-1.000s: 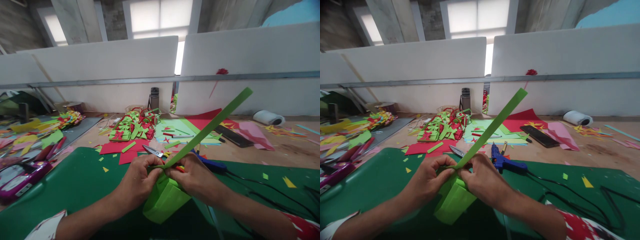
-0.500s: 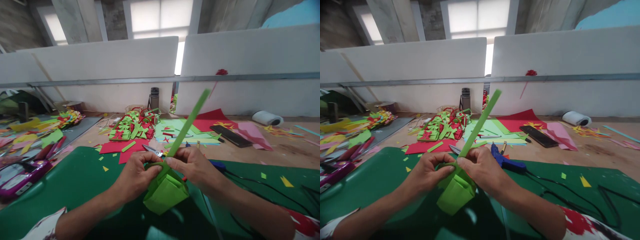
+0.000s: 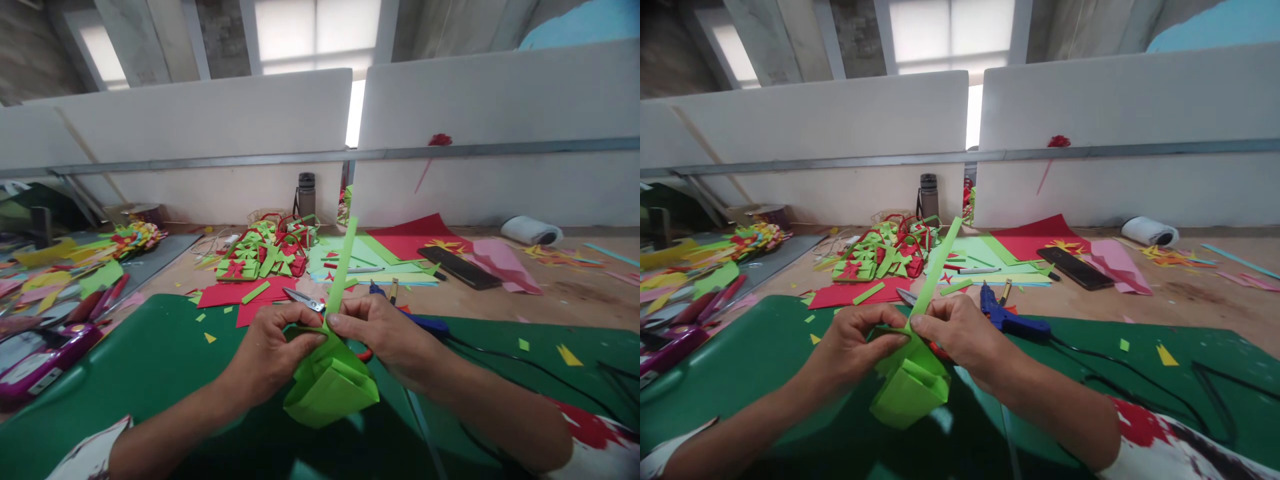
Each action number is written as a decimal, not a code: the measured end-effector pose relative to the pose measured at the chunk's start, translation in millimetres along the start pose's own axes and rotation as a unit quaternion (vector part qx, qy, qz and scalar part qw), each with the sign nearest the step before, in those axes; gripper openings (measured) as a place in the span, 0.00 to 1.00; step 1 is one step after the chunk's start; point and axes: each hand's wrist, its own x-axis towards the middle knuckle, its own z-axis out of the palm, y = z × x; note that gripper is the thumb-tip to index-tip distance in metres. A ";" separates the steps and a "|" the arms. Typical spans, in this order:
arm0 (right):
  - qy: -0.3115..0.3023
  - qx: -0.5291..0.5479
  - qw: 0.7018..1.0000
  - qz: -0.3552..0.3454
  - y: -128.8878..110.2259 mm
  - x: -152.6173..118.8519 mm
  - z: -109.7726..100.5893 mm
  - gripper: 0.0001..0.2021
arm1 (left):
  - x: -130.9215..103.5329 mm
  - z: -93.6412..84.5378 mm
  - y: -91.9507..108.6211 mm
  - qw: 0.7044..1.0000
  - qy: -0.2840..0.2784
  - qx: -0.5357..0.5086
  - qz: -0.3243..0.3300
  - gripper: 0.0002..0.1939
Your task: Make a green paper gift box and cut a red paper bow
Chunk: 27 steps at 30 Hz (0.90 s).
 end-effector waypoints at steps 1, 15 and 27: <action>-0.006 0.004 1.000 0.011 0.0 0.0 0.2 0.11 | -0.3 0.6 -1.1 1.000 0.002 -0.004 0.002 0.02; 0.038 -0.094 0.990 -0.100 3.1 -3.2 -3.3 0.09 | -0.7 5.4 -6.5 0.992 0.040 -0.020 0.119 0.04; 0.095 -0.397 0.831 -0.378 11.4 -9.2 0.1 0.12 | -1.8 7.4 -8.9 0.985 0.081 0.047 0.142 0.06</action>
